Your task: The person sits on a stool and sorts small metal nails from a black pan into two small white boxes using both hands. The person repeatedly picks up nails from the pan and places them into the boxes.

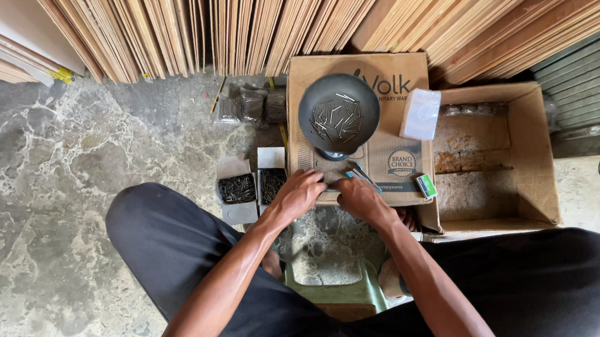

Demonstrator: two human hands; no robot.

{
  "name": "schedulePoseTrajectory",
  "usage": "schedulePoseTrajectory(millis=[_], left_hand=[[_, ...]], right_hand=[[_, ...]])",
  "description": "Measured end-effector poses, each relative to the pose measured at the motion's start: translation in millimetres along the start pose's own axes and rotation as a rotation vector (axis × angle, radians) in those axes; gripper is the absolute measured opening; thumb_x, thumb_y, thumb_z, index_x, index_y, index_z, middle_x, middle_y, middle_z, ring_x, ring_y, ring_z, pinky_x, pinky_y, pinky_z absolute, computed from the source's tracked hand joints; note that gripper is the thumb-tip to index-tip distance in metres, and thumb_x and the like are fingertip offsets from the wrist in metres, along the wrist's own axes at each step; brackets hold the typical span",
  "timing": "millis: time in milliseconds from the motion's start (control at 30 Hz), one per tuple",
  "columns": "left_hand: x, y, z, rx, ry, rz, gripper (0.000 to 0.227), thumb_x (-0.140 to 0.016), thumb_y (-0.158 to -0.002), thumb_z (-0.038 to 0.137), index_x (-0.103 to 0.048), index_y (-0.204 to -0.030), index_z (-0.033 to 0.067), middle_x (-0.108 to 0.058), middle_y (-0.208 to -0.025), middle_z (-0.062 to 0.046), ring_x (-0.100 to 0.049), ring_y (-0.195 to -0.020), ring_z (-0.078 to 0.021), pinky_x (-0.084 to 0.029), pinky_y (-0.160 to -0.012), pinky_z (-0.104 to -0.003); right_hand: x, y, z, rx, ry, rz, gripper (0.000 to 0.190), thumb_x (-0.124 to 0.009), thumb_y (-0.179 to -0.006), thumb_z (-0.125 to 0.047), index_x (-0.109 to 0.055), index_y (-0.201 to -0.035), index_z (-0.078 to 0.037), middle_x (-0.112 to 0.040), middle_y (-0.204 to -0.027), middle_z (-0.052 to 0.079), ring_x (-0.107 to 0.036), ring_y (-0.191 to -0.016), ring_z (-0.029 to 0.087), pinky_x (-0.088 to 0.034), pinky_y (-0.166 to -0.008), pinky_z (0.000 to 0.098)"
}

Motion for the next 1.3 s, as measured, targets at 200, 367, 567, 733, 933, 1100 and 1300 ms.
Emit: schedulePoseTrajectory(millis=[200, 367, 567, 733, 933, 1100, 1300], left_hand=[[-3, -1, -2, 0.003, -0.006, -0.004, 0.013, -0.054, -0.083, 0.003, -0.066, -0.08, 0.0052, -0.06, -0.081, -0.011, -0.056, -0.08, -0.0242, -0.047, -0.071, -0.036], [19, 1, 8, -0.025, 0.026, 0.022, 0.014, -0.051, -0.083, 0.002, -0.066, -0.081, 0.0033, -0.059, -0.083, -0.013, -0.055, -0.079, -0.0267, -0.046, -0.069, -0.037], [18, 1, 5, -0.038, 0.019, 0.013, 0.018, -0.048, -0.084, 0.001, -0.066, -0.081, 0.004, -0.059, -0.084, -0.012, -0.054, -0.08, -0.0256, -0.045, -0.07, -0.036], [16, 2, 6, -0.018, 0.05, -0.002, 0.023, -0.045, -0.087, 0.003, -0.066, -0.081, 0.0046, -0.059, -0.085, -0.012, -0.054, -0.08, -0.0241, -0.045, -0.07, -0.035], [5, 1, 0, -0.01, 0.041, -0.027, 0.023, -0.044, -0.088, 0.005, -0.067, -0.085, 0.0058, -0.06, -0.089, -0.012, -0.055, -0.084, -0.0246, -0.045, -0.072, -0.035], [-2, 2, -4, 0.005, 0.03, -0.063, 0.025, -0.041, -0.09, 0.004, -0.067, -0.09, 0.004, -0.062, -0.095, -0.015, -0.056, -0.088, -0.026, -0.044, -0.076, -0.035], [8, 2, 2, 0.079, 0.082, -0.121, 0.026, -0.04, -0.091, 0.005, -0.066, -0.091, 0.0042, -0.062, -0.098, -0.017, -0.057, -0.093, -0.0258, -0.043, -0.082, -0.035]], right_hand=[[-6, -6, 5, -0.003, -0.041, -0.018, 0.028, -0.051, -0.072, -0.02, -0.064, -0.092, -0.006, -0.065, -0.08, 0.021, -0.063, -0.079, 0.043, -0.05, -0.068, 0.0532], [8, 0, -6, 0.01, -0.089, -0.015, 0.033, -0.048, -0.071, -0.021, -0.063, -0.099, -0.011, -0.064, -0.086, 0.02, -0.062, -0.083, 0.042, -0.051, -0.071, 0.0522], [14, 6, -12, 0.064, -0.147, 0.0, 0.039, -0.048, -0.07, -0.014, -0.063, -0.105, -0.006, -0.065, -0.088, 0.024, -0.061, -0.082, 0.046, -0.051, -0.07, 0.0531], [-13, -5, 13, 0.021, -0.046, -0.037, 0.031, -0.048, -0.071, -0.021, -0.064, -0.096, -0.01, -0.065, -0.083, 0.018, -0.063, -0.08, 0.04, -0.051, -0.068, 0.0507], [-6, -3, 4, 0.058, -0.081, -0.002, 0.031, -0.046, -0.071, -0.012, -0.066, -0.094, -0.007, -0.066, -0.08, 0.02, -0.062, -0.076, 0.043, -0.051, -0.064, 0.0511], [-21, -6, 18, 0.027, 0.034, -0.014, 0.019, -0.049, -0.071, -0.016, -0.062, -0.079, -0.004, -0.063, -0.071, 0.019, -0.064, -0.071, 0.041, -0.051, -0.062, 0.0512], [-45, -19, 38, 0.012, 0.105, -0.01, 0.015, -0.048, -0.073, -0.015, -0.061, -0.073, -0.006, -0.063, -0.065, 0.015, -0.065, -0.067, 0.036, -0.052, -0.059, 0.0468]])
Point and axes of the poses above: each hand's wrist, its own y-axis away from the middle knuckle, its own x-axis out of the back of the hand, z = x × y, the point moved 6 cm from there along -y, towards the middle knuckle
